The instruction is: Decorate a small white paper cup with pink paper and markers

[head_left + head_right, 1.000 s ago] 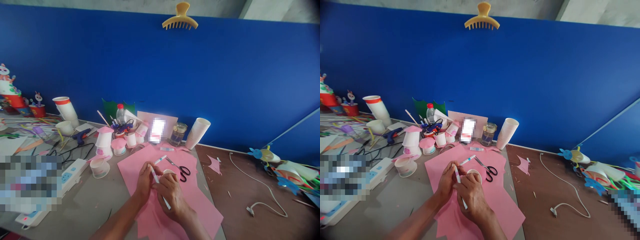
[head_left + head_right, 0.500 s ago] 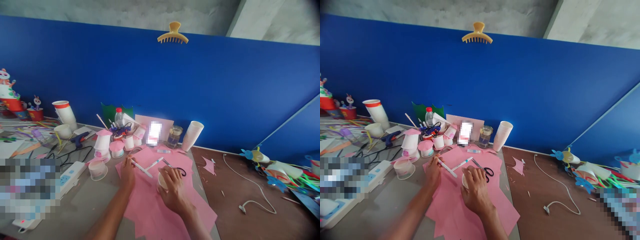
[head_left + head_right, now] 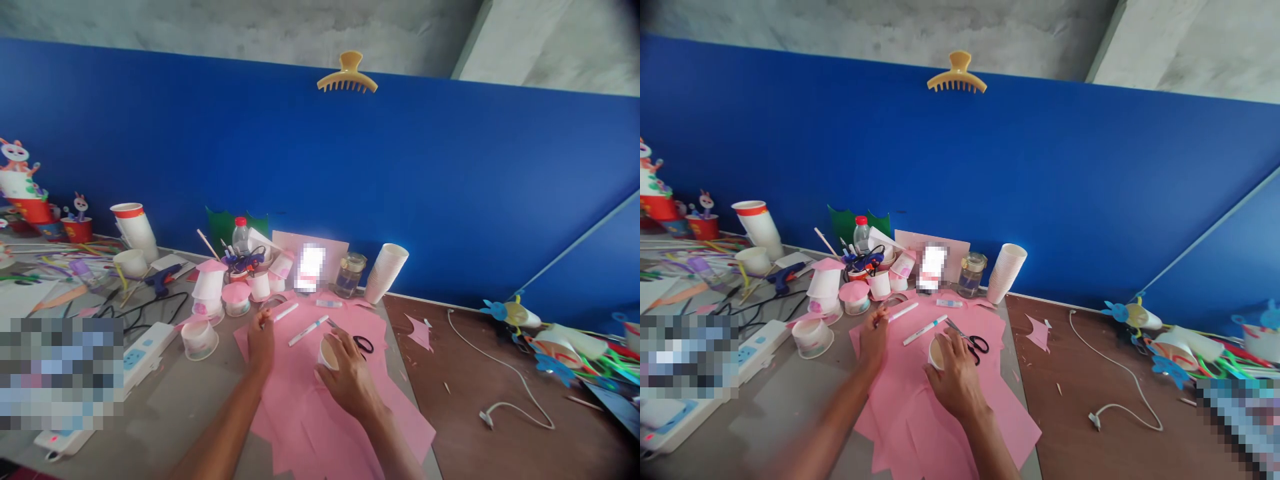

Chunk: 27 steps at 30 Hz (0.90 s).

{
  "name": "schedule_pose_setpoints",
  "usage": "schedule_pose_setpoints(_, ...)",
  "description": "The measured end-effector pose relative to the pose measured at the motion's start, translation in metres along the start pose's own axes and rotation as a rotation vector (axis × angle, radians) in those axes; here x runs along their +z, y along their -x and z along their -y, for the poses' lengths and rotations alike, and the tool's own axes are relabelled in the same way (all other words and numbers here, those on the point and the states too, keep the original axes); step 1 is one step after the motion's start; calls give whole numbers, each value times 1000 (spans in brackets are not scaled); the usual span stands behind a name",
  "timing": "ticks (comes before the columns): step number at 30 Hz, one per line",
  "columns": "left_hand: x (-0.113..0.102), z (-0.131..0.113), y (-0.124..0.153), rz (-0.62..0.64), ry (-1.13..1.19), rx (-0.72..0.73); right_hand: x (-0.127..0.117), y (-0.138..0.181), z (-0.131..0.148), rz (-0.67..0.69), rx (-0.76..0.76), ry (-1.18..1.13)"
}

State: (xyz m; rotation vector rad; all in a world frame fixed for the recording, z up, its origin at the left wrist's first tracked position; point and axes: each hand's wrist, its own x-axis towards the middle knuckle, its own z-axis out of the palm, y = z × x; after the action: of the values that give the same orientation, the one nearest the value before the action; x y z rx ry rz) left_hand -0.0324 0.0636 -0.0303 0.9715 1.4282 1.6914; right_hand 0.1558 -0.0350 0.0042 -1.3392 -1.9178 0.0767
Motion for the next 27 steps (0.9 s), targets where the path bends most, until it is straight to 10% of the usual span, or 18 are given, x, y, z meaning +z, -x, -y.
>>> schedule_pose_setpoints(7,-1,-16,16,138,-142,338,3,1,-3,-137,84,-168)
schedule_pose_setpoints(16,0,-32,56,993,-215,356,8,1,-15,-151,70,-62)
schedule_pose_setpoints(22,6,-33,64,993,-319,317,1,3,-14,-4,63,-286)
schedule_pose_setpoints(27,6,-31,64,976,-271,313,7,4,-28,-161,258,-474)
